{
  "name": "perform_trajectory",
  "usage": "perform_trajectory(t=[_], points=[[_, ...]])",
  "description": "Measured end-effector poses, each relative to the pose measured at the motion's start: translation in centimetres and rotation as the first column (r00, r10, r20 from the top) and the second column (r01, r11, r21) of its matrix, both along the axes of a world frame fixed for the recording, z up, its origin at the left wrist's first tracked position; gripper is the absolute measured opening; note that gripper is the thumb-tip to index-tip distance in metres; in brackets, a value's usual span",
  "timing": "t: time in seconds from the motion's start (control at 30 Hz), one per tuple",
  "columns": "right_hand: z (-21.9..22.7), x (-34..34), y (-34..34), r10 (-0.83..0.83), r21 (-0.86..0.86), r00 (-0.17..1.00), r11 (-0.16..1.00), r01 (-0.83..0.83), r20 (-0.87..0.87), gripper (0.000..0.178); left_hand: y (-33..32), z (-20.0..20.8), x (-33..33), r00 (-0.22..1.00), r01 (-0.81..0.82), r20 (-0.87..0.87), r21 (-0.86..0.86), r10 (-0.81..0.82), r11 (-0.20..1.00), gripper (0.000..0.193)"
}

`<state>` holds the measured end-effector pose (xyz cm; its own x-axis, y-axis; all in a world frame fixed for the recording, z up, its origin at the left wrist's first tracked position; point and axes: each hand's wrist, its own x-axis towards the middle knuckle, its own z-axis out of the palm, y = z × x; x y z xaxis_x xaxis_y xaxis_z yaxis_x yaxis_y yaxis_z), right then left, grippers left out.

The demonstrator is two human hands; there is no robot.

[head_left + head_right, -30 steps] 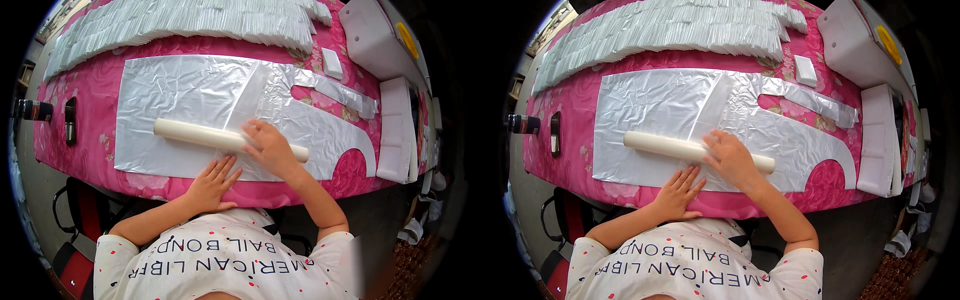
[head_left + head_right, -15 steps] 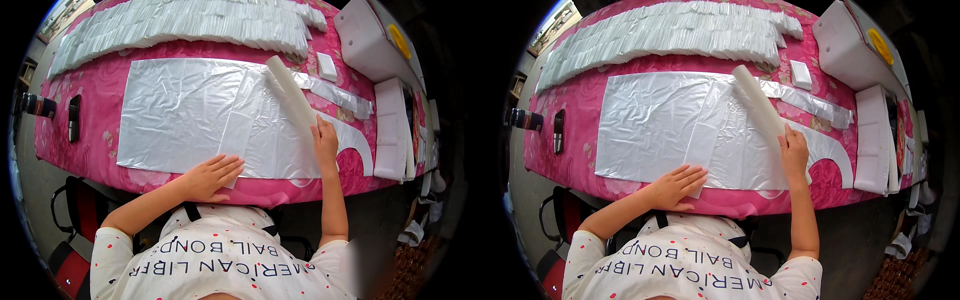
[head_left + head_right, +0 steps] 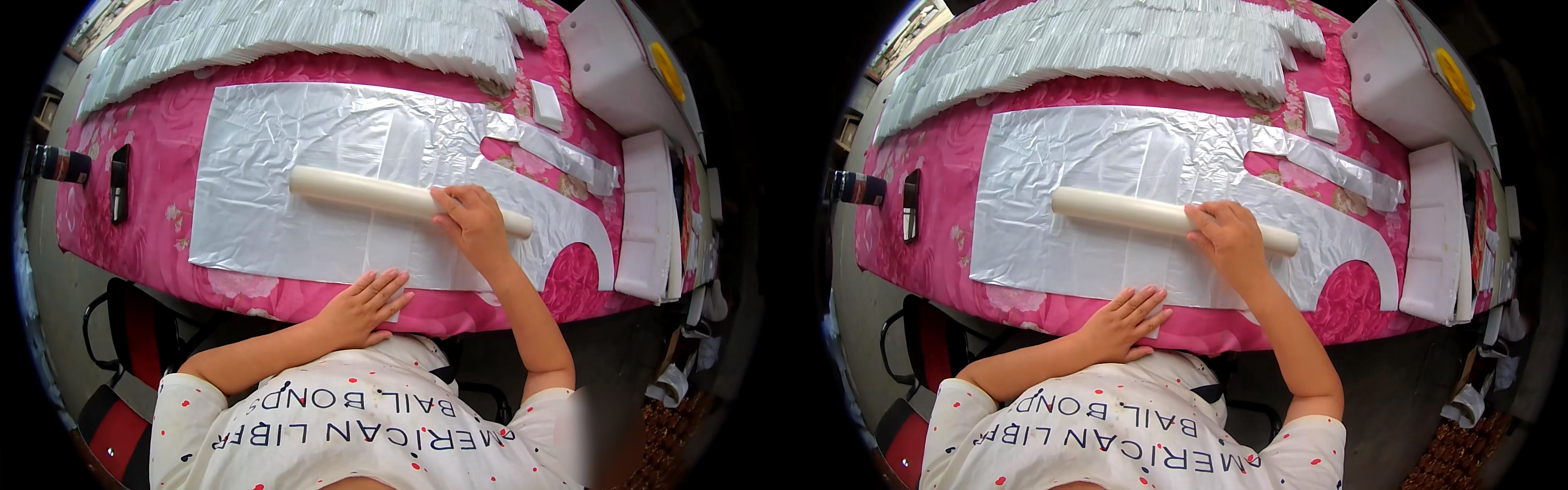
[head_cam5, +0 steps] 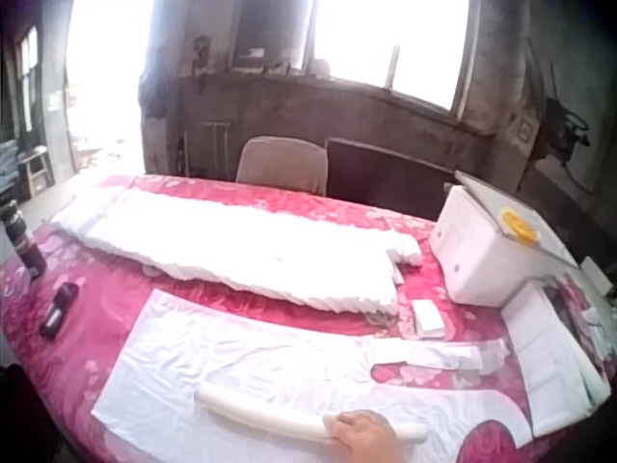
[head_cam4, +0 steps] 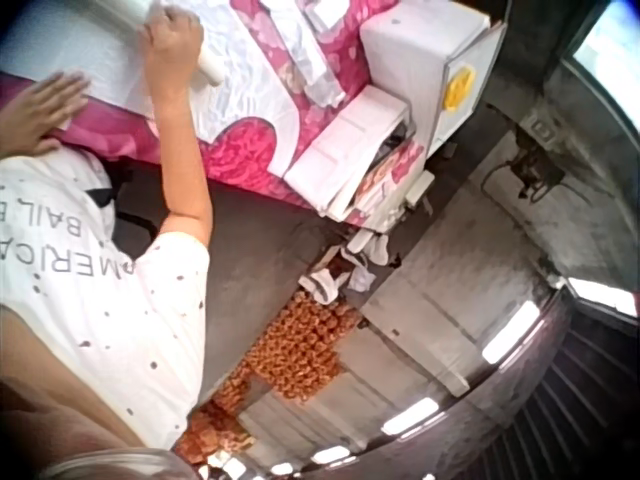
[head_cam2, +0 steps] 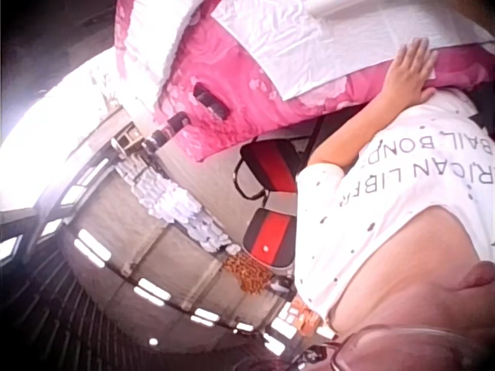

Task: The person wraps small white rectangular items in clear plastic film on a pink floral tablecloth. They unroll the film, place an item, fold the film around it, and set the wrapped item aside. The process repeats with multiple items.

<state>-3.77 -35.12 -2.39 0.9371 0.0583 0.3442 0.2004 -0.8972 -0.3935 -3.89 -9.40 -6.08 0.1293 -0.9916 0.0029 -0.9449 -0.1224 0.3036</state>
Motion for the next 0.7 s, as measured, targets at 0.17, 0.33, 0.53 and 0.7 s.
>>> perform_trajectory(t=[0.17, 0.33, 0.53, 0.7], points=[[-1.9, 7.1, -2.1, -0.023, -0.016, 0.987, 1.0, 0.026, 0.157, 0.036, 0.7, 0.3, 2.3, 0.979, 0.162, -0.12, -0.046, -0.166, 0.986, 0.06], [-1.7, 8.9, -1.8, -0.063, -0.01, 0.979, 0.998, 0.067, 0.193, 0.038, 2.0, 0.1, 4.1, 0.962, 0.198, -0.139, -0.232, -0.233, 0.953, 0.038], [-1.2, 1.2, 2.9, 0.343, 0.301, 0.925, 0.91, -0.285, -0.161, 0.051, 2.4, -0.1, 4.1, 0.965, 0.135, -0.167, -0.345, -0.202, 0.929, 0.022], [-0.8, -1.9, 5.7, 0.354, 0.213, 0.917, 0.925, -0.315, -0.185, 0.049, 2.2, 0.8, 4.7, 0.862, -0.03, -0.452, -0.495, -0.228, 0.868, 0.022]])
